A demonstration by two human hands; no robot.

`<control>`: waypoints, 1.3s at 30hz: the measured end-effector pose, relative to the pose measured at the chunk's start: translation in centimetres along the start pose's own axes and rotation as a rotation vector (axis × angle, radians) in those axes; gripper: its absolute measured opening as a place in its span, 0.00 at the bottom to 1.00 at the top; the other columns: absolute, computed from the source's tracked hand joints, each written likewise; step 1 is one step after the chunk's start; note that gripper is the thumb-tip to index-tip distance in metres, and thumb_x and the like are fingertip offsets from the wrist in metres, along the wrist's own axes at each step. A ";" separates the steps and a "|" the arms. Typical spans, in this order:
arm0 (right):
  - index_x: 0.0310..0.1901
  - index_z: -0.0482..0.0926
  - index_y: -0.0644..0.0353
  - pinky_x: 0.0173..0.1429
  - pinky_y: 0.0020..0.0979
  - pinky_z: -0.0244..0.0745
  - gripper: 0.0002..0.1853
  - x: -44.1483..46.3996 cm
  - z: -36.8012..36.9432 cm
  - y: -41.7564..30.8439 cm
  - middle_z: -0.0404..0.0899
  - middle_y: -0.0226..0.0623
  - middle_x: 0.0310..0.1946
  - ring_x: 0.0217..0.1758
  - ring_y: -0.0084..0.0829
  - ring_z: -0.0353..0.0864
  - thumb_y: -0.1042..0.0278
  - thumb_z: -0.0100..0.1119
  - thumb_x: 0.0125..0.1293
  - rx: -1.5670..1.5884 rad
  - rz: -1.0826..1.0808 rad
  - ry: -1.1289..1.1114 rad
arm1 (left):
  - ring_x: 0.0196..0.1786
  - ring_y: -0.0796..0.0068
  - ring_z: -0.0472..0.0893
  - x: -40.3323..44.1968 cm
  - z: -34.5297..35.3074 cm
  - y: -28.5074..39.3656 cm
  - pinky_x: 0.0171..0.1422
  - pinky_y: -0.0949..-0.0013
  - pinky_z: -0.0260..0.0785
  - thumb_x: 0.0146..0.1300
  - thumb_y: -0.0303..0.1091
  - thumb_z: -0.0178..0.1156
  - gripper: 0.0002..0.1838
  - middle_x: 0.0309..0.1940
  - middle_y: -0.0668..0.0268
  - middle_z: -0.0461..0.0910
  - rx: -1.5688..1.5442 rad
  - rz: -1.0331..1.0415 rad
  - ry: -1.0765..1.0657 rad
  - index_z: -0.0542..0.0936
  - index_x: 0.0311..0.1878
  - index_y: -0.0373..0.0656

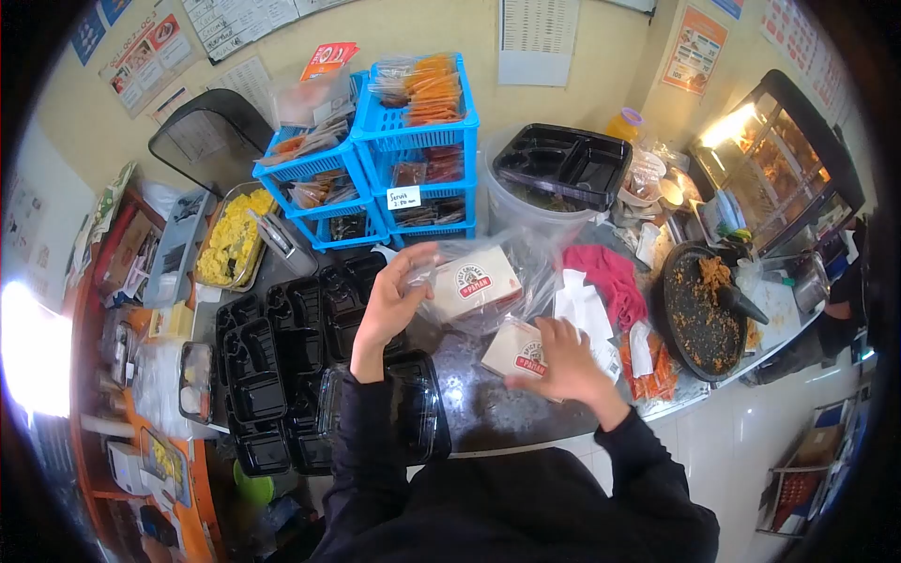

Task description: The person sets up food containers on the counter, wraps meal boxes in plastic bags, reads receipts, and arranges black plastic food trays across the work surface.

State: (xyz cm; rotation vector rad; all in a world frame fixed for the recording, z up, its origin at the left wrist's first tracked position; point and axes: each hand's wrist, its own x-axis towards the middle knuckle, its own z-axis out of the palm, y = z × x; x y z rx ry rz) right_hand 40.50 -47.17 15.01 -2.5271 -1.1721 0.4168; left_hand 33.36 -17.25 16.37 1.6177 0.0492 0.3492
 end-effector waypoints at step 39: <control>0.76 0.50 0.54 0.63 0.51 0.67 0.39 17.6 1.9 0.7 0.66 0.54 0.63 0.62 0.55 0.68 0.44 0.49 0.70 -0.401 -0.275 0.031 | 0.52 0.77 0.80 6.0 -1.6 1.8 0.50 0.78 0.70 0.53 0.11 0.44 0.34 0.51 0.55 0.83 -0.064 0.134 0.450 0.72 0.66 0.35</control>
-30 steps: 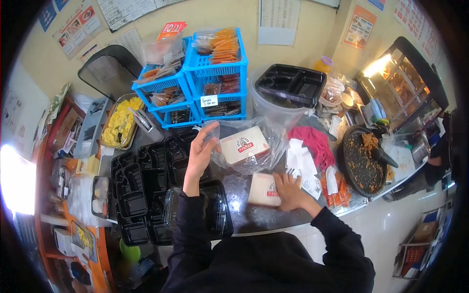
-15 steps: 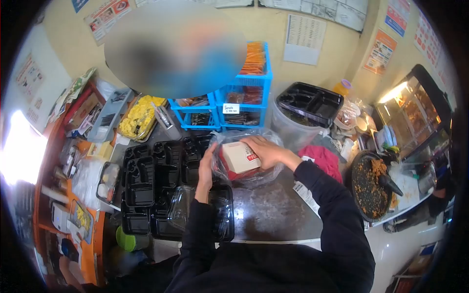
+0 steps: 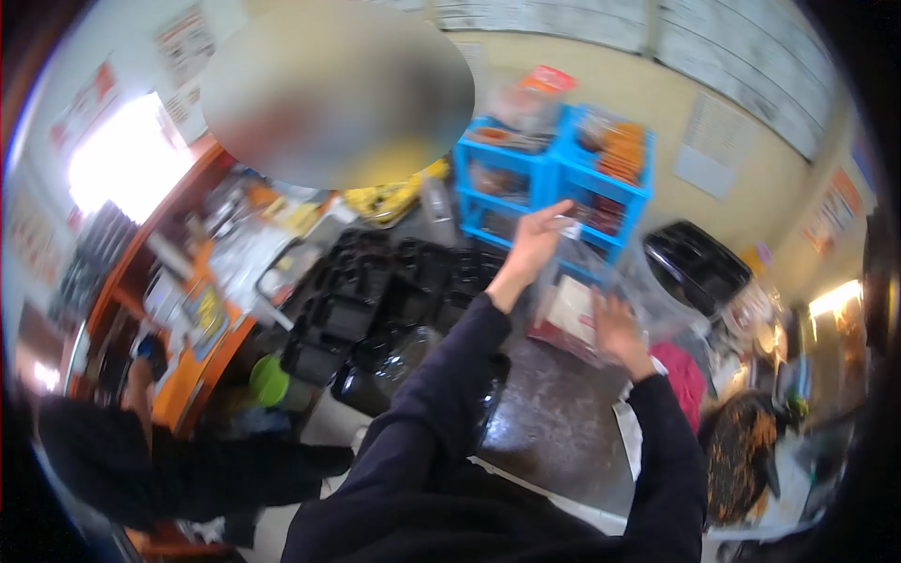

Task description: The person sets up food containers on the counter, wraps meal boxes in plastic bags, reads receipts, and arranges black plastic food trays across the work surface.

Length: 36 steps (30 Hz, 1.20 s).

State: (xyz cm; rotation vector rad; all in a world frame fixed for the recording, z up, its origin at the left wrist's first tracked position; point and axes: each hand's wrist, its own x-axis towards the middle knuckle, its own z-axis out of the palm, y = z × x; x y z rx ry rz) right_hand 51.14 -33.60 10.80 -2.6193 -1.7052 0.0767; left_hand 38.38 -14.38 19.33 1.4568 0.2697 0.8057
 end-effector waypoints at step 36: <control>0.43 0.84 0.57 0.55 0.41 0.77 0.13 63.3 9.1 -75.3 0.85 0.43 0.40 0.47 0.44 0.84 0.73 0.67 0.54 0.369 -0.387 0.170 | 0.50 0.65 0.79 -31.2 -56.3 8.8 0.57 0.65 0.69 0.72 0.24 0.52 0.10 0.47 0.56 0.81 0.132 -0.183 0.724 0.80 0.50 0.33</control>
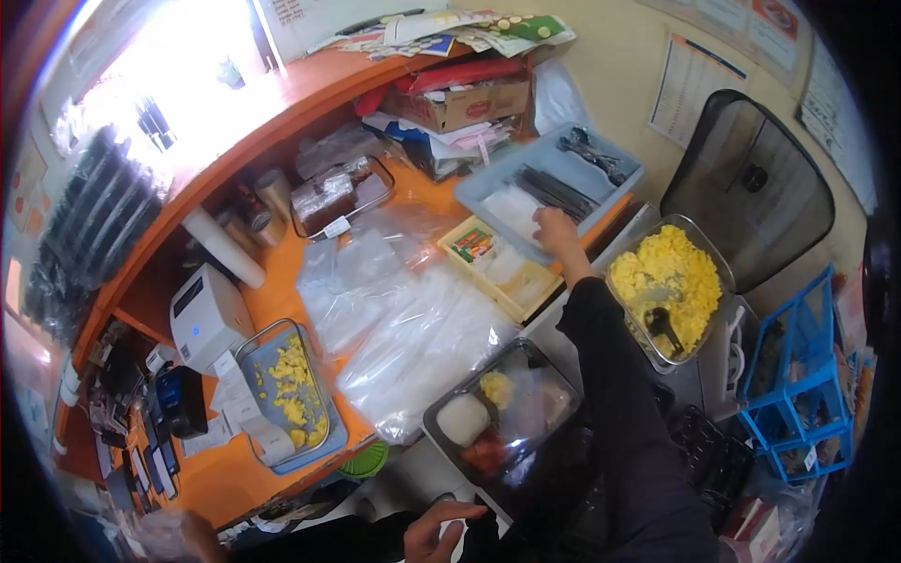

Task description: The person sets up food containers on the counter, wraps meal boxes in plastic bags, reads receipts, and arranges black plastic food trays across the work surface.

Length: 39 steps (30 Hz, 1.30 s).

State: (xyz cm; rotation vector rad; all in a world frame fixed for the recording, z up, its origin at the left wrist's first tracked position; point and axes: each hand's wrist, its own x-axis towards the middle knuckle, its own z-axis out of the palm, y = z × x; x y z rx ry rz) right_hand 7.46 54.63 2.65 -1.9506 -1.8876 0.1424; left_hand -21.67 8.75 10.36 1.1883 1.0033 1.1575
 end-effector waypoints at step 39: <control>0.43 0.83 0.58 0.39 0.28 0.75 0.08 -18.9 -23.1 -9.9 0.82 0.37 0.34 0.33 0.29 0.82 0.76 0.54 0.67 0.589 -0.582 0.214 | 0.40 0.78 0.82 23.9 6.5 8.0 0.40 0.73 0.76 0.72 0.41 0.56 0.17 0.38 0.64 0.83 -0.216 0.081 0.074 0.80 0.47 0.34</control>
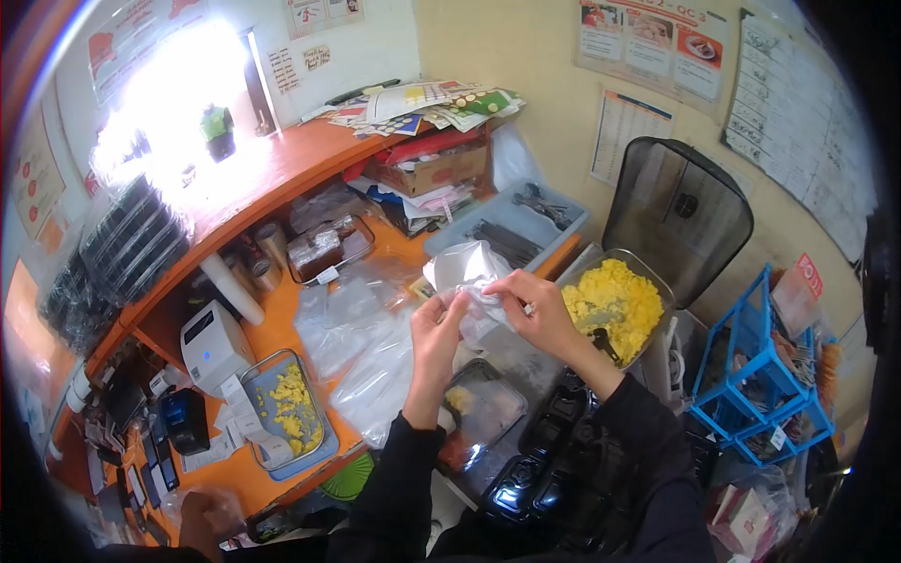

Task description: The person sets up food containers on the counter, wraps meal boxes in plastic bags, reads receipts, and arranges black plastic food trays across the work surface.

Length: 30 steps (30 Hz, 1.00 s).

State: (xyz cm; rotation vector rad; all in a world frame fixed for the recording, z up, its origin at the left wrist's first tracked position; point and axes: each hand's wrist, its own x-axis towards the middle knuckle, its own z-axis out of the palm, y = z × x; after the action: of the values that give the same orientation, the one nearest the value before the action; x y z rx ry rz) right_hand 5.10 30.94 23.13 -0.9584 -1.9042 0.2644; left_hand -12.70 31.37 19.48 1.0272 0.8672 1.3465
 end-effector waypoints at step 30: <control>0.46 0.80 0.56 0.40 0.28 0.72 0.09 -0.1 0.1 11.4 0.80 0.26 0.37 0.36 0.23 0.78 0.62 0.58 0.69 0.933 0.833 0.746 | 0.47 0.53 0.80 11.9 -3.2 -12.1 0.53 0.58 0.73 0.51 0.15 0.57 0.15 0.42 0.58 0.80 0.866 0.961 -0.064 0.78 0.43 0.40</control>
State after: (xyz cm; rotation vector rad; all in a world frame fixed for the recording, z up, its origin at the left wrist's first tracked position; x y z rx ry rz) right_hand 10.86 38.46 16.82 -0.9253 -0.4888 1.0079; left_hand -10.83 44.06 7.92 2.3544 0.9638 1.7071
